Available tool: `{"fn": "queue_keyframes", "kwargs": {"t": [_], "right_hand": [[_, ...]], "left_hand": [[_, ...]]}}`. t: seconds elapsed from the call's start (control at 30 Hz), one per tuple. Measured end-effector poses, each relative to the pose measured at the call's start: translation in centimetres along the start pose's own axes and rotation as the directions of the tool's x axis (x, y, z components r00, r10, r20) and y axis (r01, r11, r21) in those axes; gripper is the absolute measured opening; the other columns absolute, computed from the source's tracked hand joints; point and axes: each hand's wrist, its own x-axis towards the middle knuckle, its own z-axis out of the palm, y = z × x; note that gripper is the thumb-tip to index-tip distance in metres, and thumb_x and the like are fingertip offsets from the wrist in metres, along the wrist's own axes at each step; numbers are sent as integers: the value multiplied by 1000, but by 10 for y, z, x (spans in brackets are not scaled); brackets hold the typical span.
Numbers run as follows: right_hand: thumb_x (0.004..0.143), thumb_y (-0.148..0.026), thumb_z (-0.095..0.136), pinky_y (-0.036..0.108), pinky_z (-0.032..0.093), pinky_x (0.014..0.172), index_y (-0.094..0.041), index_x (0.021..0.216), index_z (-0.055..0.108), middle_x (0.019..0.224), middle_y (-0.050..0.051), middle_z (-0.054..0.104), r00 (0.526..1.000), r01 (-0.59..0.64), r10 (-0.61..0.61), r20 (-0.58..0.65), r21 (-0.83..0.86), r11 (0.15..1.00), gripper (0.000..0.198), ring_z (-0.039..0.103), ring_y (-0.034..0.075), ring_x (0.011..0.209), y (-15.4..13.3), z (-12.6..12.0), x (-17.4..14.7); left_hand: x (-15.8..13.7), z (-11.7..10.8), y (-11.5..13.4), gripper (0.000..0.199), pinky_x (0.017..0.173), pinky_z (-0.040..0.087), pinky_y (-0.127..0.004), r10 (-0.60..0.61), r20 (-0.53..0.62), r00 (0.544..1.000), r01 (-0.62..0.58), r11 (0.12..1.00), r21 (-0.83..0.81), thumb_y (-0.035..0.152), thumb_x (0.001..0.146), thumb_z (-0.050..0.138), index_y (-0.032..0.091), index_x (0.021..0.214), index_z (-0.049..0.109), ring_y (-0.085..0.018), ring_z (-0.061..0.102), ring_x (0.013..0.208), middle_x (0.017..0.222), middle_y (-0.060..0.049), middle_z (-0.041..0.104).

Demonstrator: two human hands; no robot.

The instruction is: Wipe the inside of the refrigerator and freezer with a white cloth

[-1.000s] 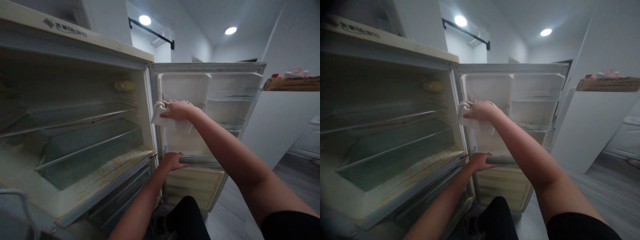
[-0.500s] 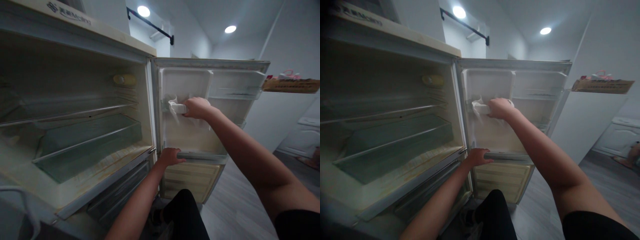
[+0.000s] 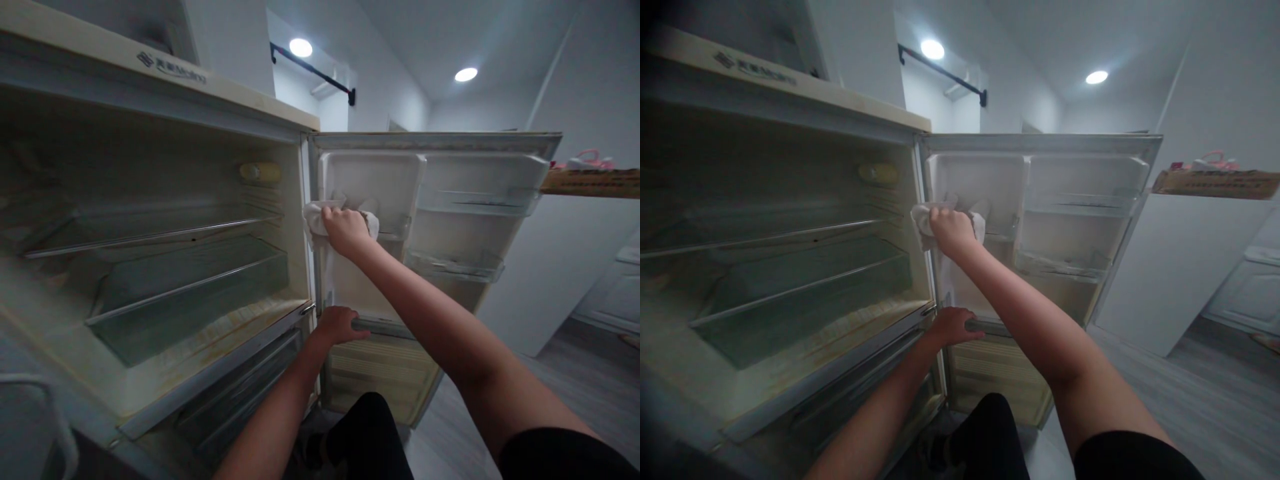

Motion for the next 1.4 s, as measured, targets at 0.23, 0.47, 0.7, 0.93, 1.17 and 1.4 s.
{"fn": "queue_keyframes", "kwargs": {"t": [0.23, 0.47, 0.7, 0.93, 1.17, 1.4], "right_hand": [[98, -12, 43, 32, 48, 74, -18, 128, 54, 111, 17, 70, 998, 19, -11, 67, -124, 992, 33, 72, 27, 93, 47, -10, -42], [103, -16, 27, 39, 39, 79, -16, 121, 59, 116, 19, 63, 988, 56, -101, -118, -336, 940, 37, 59, 30, 100, 73, 4, -74], [102, -10, 19, 39, 39, 80, -13, 126, 56, 116, 20, 61, 983, 43, -81, -163, -223, 974, 44, 59, 30, 98, 32, 23, -36], [102, -11, 13, 38, 41, 81, -12, 127, 54, 119, 22, 60, 988, 43, -59, -145, -113, 993, 48, 58, 29, 100, 0, 27, -8], [103, -17, 28, 35, 39, 79, -16, 141, 51, 124, 19, 62, 984, 105, -133, -115, -222, 969, 45, 60, 29, 103, 67, 17, -58], [98, -31, 44, 31, 44, 78, -16, 113, 73, 109, 15, 74, 997, -75, 74, 39, 25, 997, 36, 68, 28, 98, 118, 0, -57]], "left_hand": [[-10, 1, -10, 64, 95, 52, -41, 48, 16, 999, -48, 999, 7, 80, 84, 56, 25, 109, 77, -31, 71, 109, 112, -9, 77], [-7, -3, -4, 75, 96, 52, -46, 41, 50, 998, -41, 999, -16, 84, 78, 59, 21, 115, 75, -36, 70, 111, 117, -14, 76], [-1, -7, 5, 76, 86, 54, -41, 17, 32, 999, -16, 1000, -16, 91, 75, 51, 23, 93, 79, -32, 74, 96, 94, -12, 79], [-3, -8, 6, 75, 83, 53, -40, 8, -14, 1000, -9, 1000, -11, 91, 76, 51, 22, 88, 78, -33, 75, 94, 91, -11, 79], [-8, -7, 1, 76, 90, 53, -40, 18, -6, 1000, -18, 1000, -11, 90, 77, 51, 23, 100, 78, -31, 73, 100, 100, -11, 79], [1, -4, 11, 79, 89, 52, -40, 6, -42, 999, -7, 1000, -19, 92, 75, 50, 24, 104, 76, -32, 73, 100, 98, -10, 78]]}}
